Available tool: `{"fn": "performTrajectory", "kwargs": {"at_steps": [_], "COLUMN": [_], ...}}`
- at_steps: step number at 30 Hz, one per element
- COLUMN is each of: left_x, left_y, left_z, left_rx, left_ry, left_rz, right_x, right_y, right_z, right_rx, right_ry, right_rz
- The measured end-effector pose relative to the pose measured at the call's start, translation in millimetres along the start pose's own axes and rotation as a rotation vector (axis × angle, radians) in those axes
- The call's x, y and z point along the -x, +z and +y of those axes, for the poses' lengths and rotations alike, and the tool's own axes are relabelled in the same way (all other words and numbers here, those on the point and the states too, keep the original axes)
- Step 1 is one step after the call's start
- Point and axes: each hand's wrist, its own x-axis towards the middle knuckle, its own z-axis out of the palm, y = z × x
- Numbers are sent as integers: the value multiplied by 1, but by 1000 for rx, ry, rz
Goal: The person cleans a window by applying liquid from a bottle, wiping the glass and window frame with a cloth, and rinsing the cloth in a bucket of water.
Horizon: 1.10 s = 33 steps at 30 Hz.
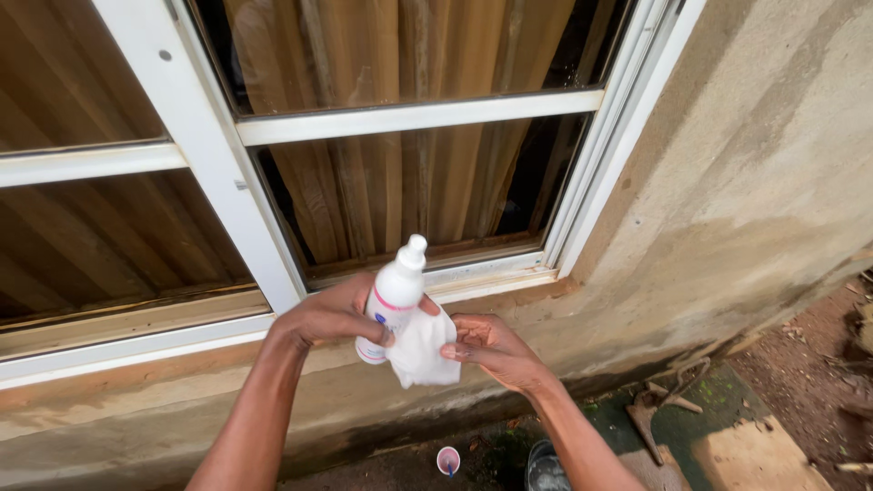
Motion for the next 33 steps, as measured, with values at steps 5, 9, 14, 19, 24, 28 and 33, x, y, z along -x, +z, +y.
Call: {"fn": "performTrajectory", "kwargs": {"at_steps": [5,9,14,19,24,28,33], "left_x": [9,3,1,31,61,73,71], "left_y": [-23,-20,-24,-38,-36,-43,-56], "left_z": [22,38,70,81,80,67,45], "left_rx": [95,77,99,-270,-409,-321,-254], "left_ry": [92,182,339,178,160,105,74], "left_rz": [174,280,613,975,1222,1246,1224], "right_x": [-13,-28,-52,-101,-148,-163,-185], "right_y": [-5,10,9,-44,-129,-147,-72], "right_z": [-15,-77,-151,-180,-197,-198,-203], "right_rx": [-473,-766,-605,235,891,1156,1320], "right_ry": [-92,-239,-549,-832,-951,-733,-562], "right_rz": [73,86,224,913,1333,1269,1158]}}
